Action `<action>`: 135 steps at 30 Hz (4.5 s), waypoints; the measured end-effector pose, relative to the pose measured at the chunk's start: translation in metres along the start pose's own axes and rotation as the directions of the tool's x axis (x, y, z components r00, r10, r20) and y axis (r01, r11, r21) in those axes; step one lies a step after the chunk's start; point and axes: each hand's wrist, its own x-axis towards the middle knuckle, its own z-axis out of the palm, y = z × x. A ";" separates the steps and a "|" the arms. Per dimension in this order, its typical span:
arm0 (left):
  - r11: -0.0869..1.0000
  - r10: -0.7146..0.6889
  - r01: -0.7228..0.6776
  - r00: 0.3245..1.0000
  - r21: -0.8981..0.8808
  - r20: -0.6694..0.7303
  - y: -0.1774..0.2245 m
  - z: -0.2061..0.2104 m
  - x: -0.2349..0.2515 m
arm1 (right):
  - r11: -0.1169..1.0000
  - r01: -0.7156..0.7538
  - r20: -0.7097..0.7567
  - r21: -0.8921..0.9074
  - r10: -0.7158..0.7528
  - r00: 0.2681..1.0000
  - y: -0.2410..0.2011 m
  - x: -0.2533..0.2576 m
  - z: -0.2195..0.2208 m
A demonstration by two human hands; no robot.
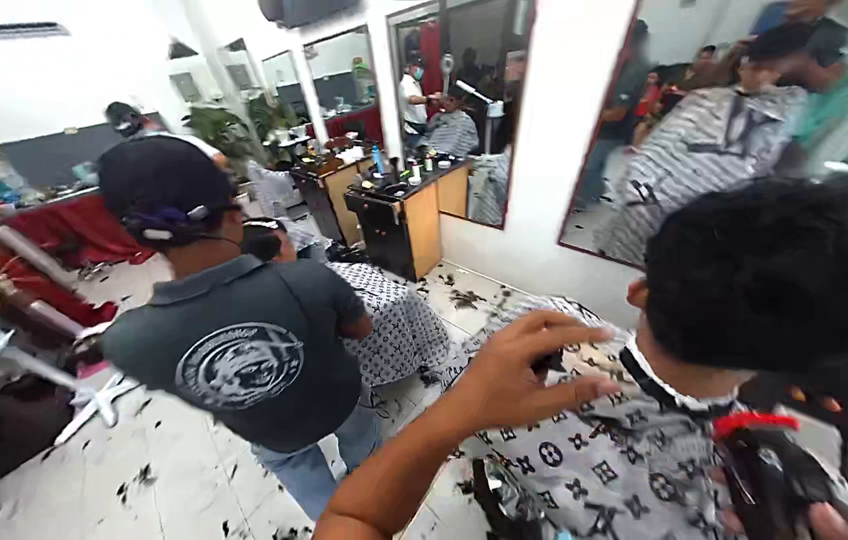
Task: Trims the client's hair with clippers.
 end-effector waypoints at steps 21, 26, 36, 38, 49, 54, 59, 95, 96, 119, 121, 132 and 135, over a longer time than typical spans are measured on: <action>0.899 0.254 -0.416 0.750 0.136 0.611 -0.090 0.065 0.256 | 0.974 0.173 -0.607 0.144 -0.051 0.793 0.065 0.046 0.098; 0.884 0.346 -0.466 0.698 0.031 0.627 -0.106 0.071 0.264 | 0.953 0.284 -0.743 0.109 -0.111 0.659 0.080 0.071 0.126; 0.869 0.391 -0.493 0.629 -0.044 0.673 -0.112 0.091 0.282 | 0.944 0.329 -0.919 -0.014 -0.142 0.368 0.118 0.132 0.164; 0.870 0.394 -0.490 0.624 -0.055 0.675 -0.112 0.093 0.283 | 0.951 0.306 -0.919 -0.046 -0.160 0.360 0.121 0.130 0.167; 0.889 0.367 -0.455 0.650 -0.045 0.666 -0.104 0.093 0.276 | 0.953 0.300 -0.910 -0.034 -0.154 0.384 0.120 0.127 0.170; 0.883 0.369 -0.469 0.693 -0.002 0.620 -0.102 0.085 0.265 | 0.951 0.310 -0.889 -0.010 -0.150 0.432 0.120 0.126 0.170; 0.870 0.406 -0.493 0.734 0.016 0.545 -0.110 0.085 0.257 | 0.946 0.323 -0.860 -0.001 -0.166 0.483 0.121 0.121 0.165; 0.906 0.372 0.129 0.211 -0.403 0.904 -0.261 -0.003 0.043 | 0.970 0.218 -0.961 -0.106 -0.156 0.230 0.087 0.184 0.134; 0.909 0.362 0.140 0.206 -0.393 0.909 -0.263 -0.002 0.036 | 0.970 0.230 -0.963 -0.085 -0.139 0.232 0.088 0.183 0.133; 0.911 0.295 0.222 0.235 -0.347 0.926 -0.267 0.003 0.017 | 0.932 0.334 -0.935 -0.138 -0.234 0.267 0.084 0.187 0.130; 0.910 0.297 0.224 0.236 -0.349 0.925 -0.268 0.003 0.016 | 0.919 0.338 -0.923 -0.200 -0.293 0.250 0.086 0.195 0.133; 0.819 0.383 0.347 0.260 -0.456 0.886 -0.274 -0.006 0.032 | 0.918 0.367 -0.962 -0.151 -0.222 0.158 0.092 0.234 0.136; 0.777 0.358 0.395 0.364 -0.491 0.860 -0.278 -0.017 0.067 | 0.882 0.357 -0.925 -0.308 -0.366 0.105 0.097 0.237 0.131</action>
